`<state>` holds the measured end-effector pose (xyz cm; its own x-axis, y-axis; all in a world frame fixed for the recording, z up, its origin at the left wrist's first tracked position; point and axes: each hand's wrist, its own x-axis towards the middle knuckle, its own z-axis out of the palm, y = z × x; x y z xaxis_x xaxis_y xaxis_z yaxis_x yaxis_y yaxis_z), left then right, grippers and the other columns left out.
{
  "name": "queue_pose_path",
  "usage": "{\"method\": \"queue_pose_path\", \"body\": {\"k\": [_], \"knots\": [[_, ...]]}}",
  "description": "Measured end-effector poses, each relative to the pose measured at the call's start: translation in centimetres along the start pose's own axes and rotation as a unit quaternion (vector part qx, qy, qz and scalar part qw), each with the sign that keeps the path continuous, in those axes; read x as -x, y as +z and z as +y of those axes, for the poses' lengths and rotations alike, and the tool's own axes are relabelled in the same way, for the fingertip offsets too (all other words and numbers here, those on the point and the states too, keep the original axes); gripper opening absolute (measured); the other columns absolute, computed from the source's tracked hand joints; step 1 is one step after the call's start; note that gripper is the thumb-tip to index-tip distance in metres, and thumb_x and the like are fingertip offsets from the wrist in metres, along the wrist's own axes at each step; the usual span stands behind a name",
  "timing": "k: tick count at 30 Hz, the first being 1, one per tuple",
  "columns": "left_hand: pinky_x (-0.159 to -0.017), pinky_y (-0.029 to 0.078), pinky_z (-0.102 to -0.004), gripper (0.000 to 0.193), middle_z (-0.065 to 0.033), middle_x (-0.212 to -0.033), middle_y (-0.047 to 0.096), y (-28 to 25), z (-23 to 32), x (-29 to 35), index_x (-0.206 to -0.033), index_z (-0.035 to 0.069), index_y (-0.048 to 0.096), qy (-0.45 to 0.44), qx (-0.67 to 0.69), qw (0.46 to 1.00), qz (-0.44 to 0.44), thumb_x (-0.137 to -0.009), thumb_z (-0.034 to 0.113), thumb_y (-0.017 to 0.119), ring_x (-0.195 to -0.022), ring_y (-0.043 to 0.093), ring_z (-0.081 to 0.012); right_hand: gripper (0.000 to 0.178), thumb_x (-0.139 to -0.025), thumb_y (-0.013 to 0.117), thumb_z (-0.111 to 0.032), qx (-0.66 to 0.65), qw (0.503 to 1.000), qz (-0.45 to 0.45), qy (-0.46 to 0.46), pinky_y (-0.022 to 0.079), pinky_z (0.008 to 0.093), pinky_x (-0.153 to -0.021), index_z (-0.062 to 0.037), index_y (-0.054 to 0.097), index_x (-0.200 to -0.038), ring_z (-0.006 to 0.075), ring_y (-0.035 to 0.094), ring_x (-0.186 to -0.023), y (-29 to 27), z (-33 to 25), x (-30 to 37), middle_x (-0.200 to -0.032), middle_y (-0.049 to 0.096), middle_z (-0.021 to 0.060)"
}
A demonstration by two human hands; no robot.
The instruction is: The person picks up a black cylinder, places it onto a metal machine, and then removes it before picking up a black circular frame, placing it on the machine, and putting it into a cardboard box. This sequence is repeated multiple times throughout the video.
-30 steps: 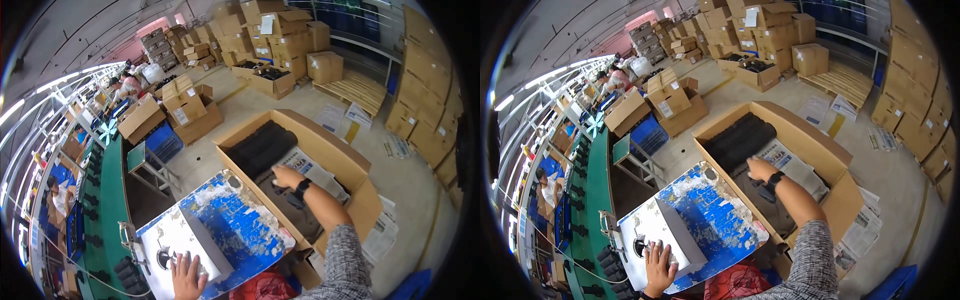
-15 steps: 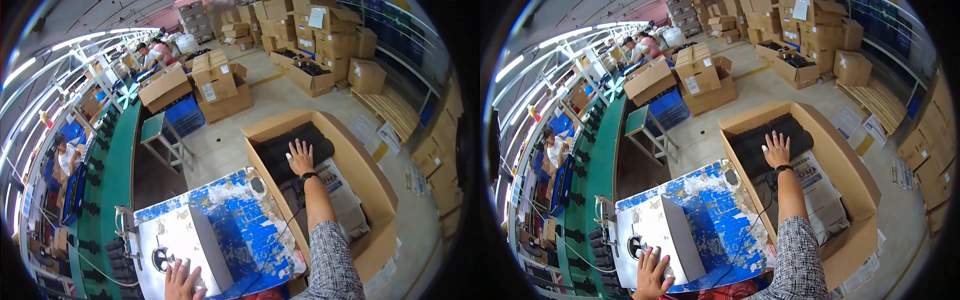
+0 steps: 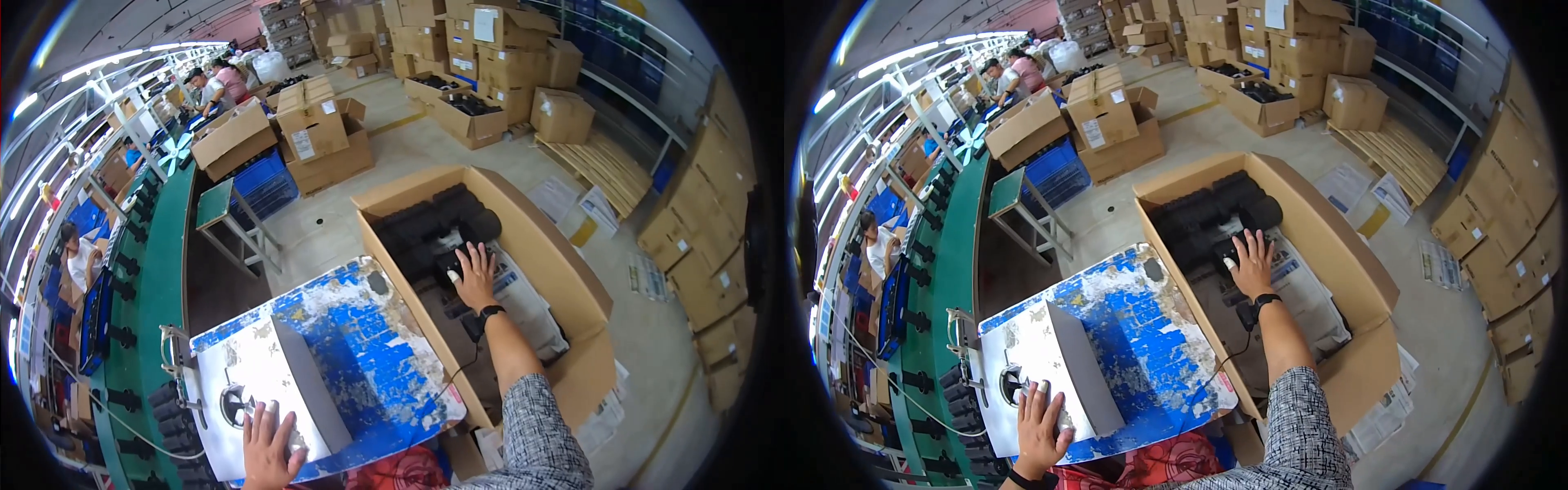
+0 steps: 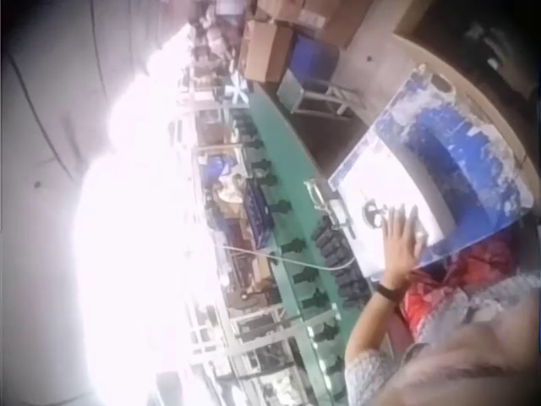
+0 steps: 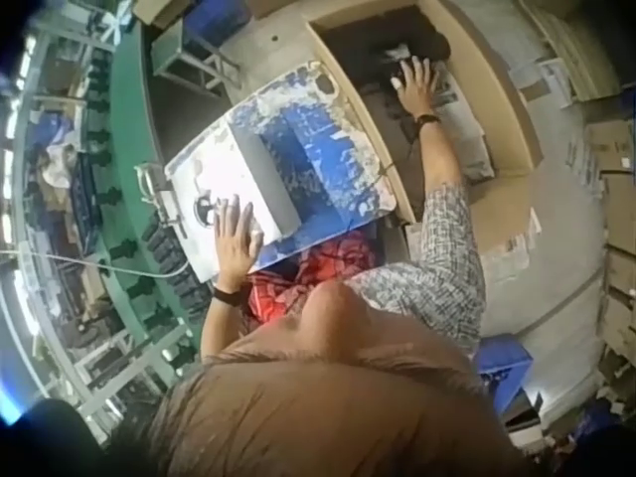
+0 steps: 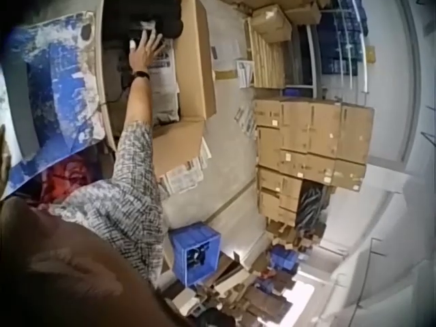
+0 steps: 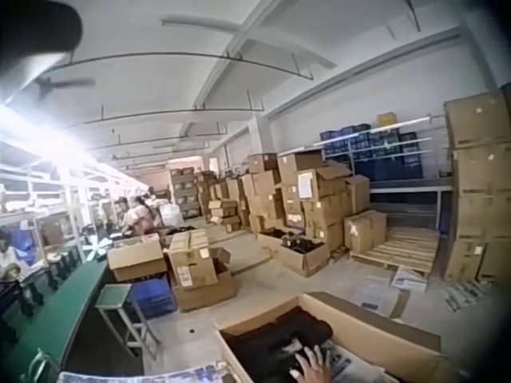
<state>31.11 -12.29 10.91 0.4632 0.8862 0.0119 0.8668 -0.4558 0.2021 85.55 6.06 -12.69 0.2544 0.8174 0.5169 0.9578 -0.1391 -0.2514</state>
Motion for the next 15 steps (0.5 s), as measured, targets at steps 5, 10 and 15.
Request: {"method": "queue_pose_path", "body": {"k": [5, 10, 15], "knots": [[-0.127, 0.020, -0.0628, 0.065, -0.0289, -0.160, 0.045, 0.3, 0.2, 0.0, -0.148, 0.010, 0.062, 0.008, -0.004, 1.000, 0.003, -0.102, 0.054, 0.047, -0.154, 0.035, -0.0499, 0.063, -0.089, 0.079, -0.025, -0.093, 0.994, 0.053, 0.009, 0.032, 0.0599, -0.121, -0.0123, 0.056, -0.146, 0.0427, 0.041, -0.148, -1.8, 4.0, -0.1, -0.161, 0.044, 0.0173], [-0.127, 0.020, -0.0622, 0.065, -0.0288, -0.160, 0.045, 0.4, 0.3, 0.0, -0.148, 0.010, 0.062, 0.008, -0.002, 1.000, 0.002, -0.102, 0.054, 0.046, -0.154, 0.035, -0.0496, 0.059, -0.091, 0.082, -0.030, -0.175, 0.951, 0.065, 0.248, 0.046, 0.0512, -0.106, -0.0086, 0.057, -0.141, 0.0336, 0.058, -0.125, 1.0, 9.0, -0.3, -0.136, 0.059, 0.0158], [-0.127, 0.021, -0.0620, 0.066, -0.0284, -0.160, 0.045, 0.1, 0.2, 0.2, -0.147, 0.010, 0.062, -0.008, -0.009, 1.000, -0.006, -0.102, 0.055, 0.045, -0.154, 0.035, -0.0492, 0.057, -0.094, 0.081, -0.035, -0.370, 0.863, -0.151, 0.309, 0.053, 0.0373, -0.076, -0.0057, 0.057, -0.137, 0.0184, 0.065, -0.091, 3.3, 11.1, -1.0, -0.104, 0.066, 0.0059]]}}
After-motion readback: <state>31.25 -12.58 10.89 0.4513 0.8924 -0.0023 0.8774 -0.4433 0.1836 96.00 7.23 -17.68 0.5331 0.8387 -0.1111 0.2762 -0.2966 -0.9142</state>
